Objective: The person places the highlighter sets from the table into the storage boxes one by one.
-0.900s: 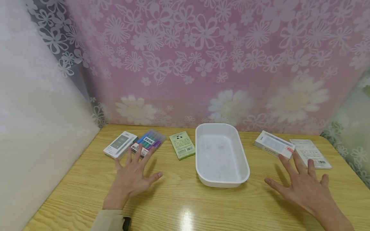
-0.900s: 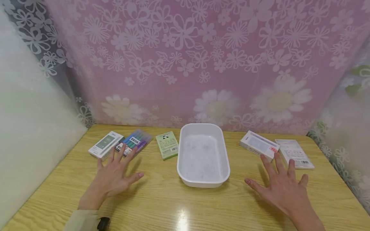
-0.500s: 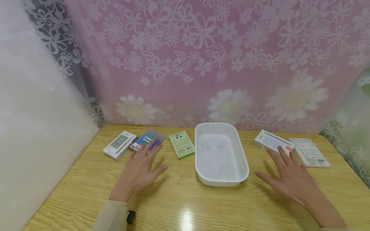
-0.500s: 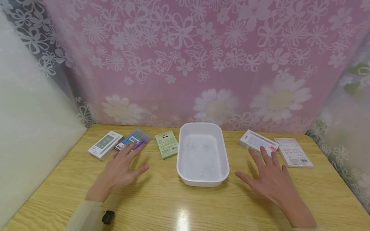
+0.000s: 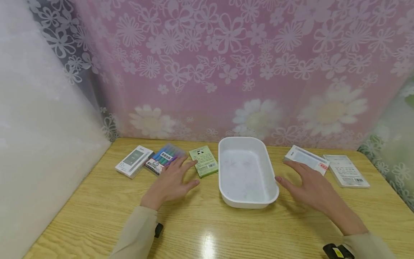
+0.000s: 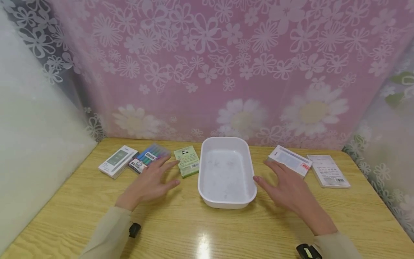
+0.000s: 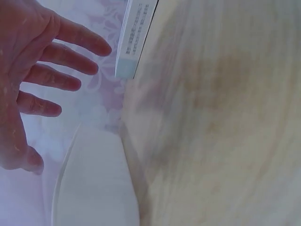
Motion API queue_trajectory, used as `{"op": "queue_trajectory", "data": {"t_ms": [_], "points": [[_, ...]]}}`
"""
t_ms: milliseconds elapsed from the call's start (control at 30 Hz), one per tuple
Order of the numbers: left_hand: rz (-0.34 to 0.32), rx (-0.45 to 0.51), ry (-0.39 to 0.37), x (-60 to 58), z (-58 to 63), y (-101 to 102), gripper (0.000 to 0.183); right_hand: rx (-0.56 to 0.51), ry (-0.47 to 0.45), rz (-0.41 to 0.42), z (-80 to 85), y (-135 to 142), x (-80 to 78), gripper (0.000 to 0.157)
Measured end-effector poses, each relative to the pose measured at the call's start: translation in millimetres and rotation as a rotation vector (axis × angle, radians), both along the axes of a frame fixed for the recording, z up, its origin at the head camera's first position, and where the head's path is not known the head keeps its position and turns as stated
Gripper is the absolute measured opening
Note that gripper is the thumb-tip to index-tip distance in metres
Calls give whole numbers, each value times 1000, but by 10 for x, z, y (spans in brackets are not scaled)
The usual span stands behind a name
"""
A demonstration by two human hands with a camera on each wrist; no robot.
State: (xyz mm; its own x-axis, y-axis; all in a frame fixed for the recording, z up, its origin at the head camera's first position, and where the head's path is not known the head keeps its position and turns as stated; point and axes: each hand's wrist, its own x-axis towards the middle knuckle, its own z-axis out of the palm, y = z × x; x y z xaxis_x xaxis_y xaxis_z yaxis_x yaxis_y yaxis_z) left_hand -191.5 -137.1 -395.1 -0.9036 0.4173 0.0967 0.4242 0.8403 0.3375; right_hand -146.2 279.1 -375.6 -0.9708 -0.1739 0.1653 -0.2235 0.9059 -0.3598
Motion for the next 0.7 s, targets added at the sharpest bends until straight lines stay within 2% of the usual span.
{"op": "queue_trajectory", "data": {"t_ms": [133,267,500,700], "points": [[-18,-35,-24,-54,-35,36,68,-68,9,34,37,-26,-78,64],[-44,-78,-50,-109,-55,66,70,-129,-15,32,46,-66,-162,56],[-100,-175,-90,-211,-44,141,71,-213,-126,5,49,-163,-279,52],[-104,-201,-171,-238,-18,176,62,-228,-172,5,52,-208,-367,49]]}}
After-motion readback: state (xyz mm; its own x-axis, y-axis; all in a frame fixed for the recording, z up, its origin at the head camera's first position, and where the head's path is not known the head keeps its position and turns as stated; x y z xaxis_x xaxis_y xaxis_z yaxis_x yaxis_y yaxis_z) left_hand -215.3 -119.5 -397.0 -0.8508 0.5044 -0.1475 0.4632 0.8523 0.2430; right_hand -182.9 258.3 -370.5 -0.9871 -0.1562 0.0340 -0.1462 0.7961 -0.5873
